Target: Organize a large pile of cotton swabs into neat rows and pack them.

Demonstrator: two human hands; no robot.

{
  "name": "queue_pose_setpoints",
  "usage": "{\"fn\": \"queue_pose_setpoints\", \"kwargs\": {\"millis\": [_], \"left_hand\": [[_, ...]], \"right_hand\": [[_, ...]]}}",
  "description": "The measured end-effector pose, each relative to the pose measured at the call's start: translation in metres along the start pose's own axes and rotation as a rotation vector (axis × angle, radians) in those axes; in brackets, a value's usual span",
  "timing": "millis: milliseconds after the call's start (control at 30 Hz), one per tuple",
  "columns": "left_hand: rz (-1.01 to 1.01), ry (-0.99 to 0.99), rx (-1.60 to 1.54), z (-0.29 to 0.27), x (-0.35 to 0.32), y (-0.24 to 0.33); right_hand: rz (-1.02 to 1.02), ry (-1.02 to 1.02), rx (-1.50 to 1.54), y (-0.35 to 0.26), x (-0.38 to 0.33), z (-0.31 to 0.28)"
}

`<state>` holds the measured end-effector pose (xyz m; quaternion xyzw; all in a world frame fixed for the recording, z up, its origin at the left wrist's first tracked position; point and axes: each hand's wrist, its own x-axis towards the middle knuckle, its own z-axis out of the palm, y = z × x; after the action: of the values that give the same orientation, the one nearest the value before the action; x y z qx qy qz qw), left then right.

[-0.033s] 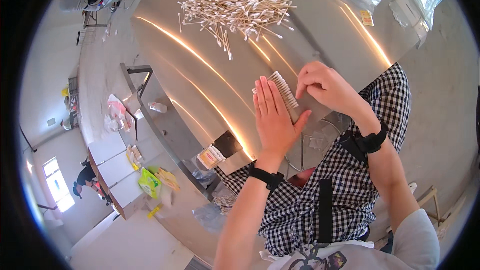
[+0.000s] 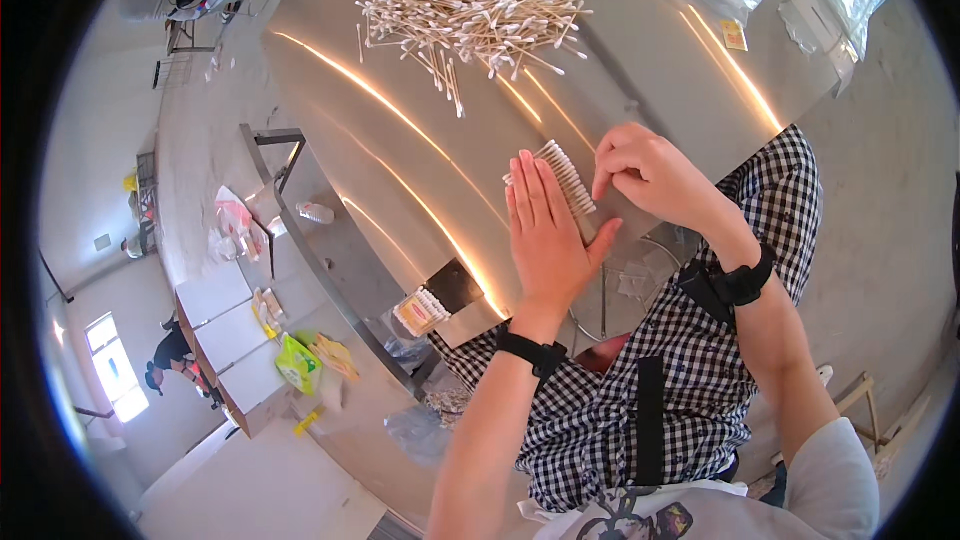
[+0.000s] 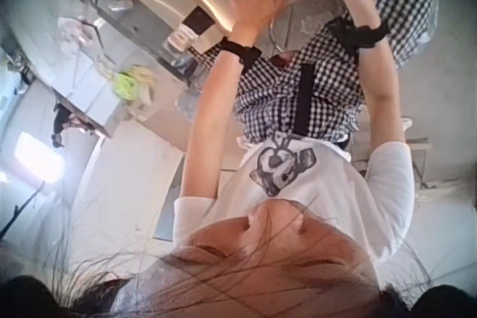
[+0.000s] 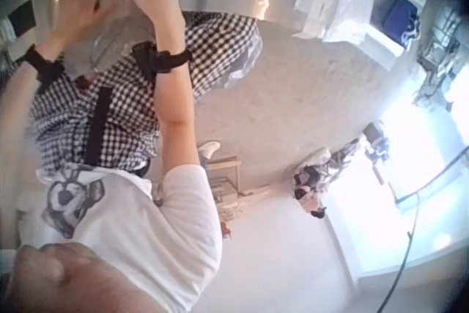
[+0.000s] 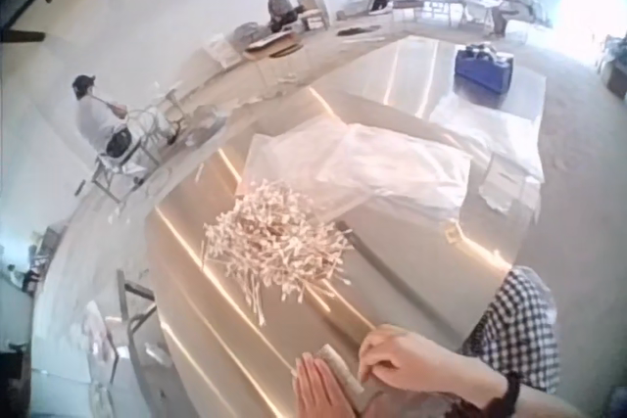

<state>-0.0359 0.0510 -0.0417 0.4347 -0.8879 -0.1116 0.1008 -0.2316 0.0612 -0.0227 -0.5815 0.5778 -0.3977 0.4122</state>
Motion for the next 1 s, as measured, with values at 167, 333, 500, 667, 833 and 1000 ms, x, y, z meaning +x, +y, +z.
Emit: {"fn": "queue_pose_setpoints", "kwargs": {"millis": [167,333,500,667,833,1000], "left_hand": [[-0.003,-0.002,0.005,-0.001,-0.001,-0.002],[0.004,0.013,0.000,0.000,-0.001,-0.001],[0.007,0.022,0.001,0.000,0.000,-0.003],[0.012,0.023,0.040,0.002,0.001,-0.003],[0.013,0.032,0.030,0.003,0.001,-0.003],[0.007,0.017,0.055,0.003,0.001,-0.003]], "right_hand": [[-0.151,0.001,-0.189,0.004,0.000,0.010],[-0.159,-0.013,-0.215,0.005,0.000,0.010],[-0.187,-0.022,-0.272,0.002,0.000,0.011],[-0.198,-0.013,-0.296,0.005,-0.001,0.013],[-0.209,0.079,-0.230,0.010,0.003,0.015],[-0.213,0.082,-0.251,0.012,0.004,0.015]]}}
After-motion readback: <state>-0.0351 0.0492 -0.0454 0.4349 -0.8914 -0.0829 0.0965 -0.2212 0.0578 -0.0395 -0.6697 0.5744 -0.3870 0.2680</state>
